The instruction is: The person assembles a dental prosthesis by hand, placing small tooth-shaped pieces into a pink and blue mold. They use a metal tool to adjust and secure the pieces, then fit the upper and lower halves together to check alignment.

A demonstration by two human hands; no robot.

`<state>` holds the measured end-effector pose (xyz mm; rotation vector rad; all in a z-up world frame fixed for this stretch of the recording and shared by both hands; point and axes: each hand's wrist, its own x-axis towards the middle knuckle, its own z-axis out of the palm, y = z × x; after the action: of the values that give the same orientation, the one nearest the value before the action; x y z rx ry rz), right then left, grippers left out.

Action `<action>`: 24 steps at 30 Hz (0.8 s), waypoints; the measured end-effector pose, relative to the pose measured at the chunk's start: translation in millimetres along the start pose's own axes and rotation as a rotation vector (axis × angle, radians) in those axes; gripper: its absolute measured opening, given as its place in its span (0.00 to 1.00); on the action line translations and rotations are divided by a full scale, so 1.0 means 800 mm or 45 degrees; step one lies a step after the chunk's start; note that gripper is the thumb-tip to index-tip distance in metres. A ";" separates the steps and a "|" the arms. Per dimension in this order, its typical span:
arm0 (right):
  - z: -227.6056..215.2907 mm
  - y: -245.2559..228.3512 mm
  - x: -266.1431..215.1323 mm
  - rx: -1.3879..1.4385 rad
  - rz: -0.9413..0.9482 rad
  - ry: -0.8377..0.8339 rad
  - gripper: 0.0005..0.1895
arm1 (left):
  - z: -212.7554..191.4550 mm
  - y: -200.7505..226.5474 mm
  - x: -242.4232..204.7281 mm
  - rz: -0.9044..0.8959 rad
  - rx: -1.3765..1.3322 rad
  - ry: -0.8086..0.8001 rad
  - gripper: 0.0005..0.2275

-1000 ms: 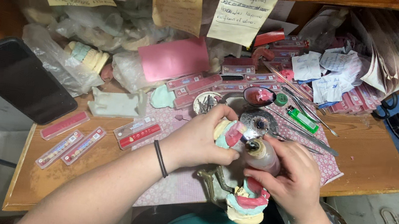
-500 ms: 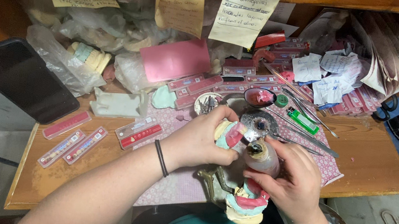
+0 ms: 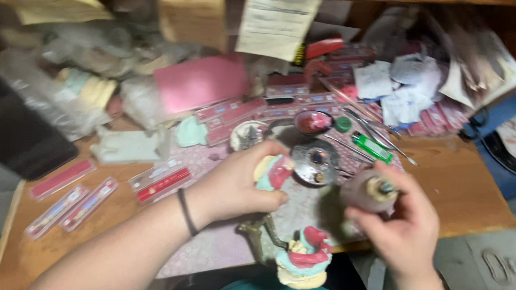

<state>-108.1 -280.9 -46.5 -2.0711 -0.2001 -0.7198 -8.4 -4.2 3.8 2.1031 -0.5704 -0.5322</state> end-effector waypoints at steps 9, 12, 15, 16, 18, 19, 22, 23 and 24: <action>-0.136 0.167 0.026 0.054 0.336 0.361 0.26 | 0.008 -0.014 0.006 -0.011 -0.010 0.055 0.22; -0.150 0.175 0.024 -0.208 0.512 0.387 0.25 | 0.008 -0.014 0.007 -0.011 -0.032 0.036 0.21; -0.155 0.208 0.020 -0.051 0.463 0.337 0.22 | 0.006 -0.006 0.005 -0.068 -0.042 0.019 0.21; -0.153 0.199 0.020 -0.049 0.467 0.332 0.22 | 0.006 -0.008 0.005 -0.074 -0.043 0.020 0.21; -0.148 0.181 0.021 -0.200 0.450 0.492 0.46 | 0.006 -0.013 0.006 0.002 -0.050 0.024 0.21; -0.140 0.171 0.017 -0.197 0.451 0.489 0.46 | 0.005 -0.011 0.006 -0.002 -0.049 0.026 0.21; -0.117 0.142 0.014 -0.498 -0.068 0.796 0.16 | 0.003 -0.009 0.007 -0.088 -0.045 0.000 0.23; -0.110 0.134 0.016 -0.602 -0.094 0.501 0.09 | 0.002 -0.009 0.006 -0.087 -0.074 -0.008 0.22; -0.104 0.125 0.019 -0.698 -0.119 0.203 0.05 | 0.002 -0.009 0.005 -0.086 -0.104 -0.016 0.22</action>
<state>-90.6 -407.5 -74.3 -2.5142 -0.0051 -1.0846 -4.7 -4.1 -3.6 2.0489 -0.4781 -0.5978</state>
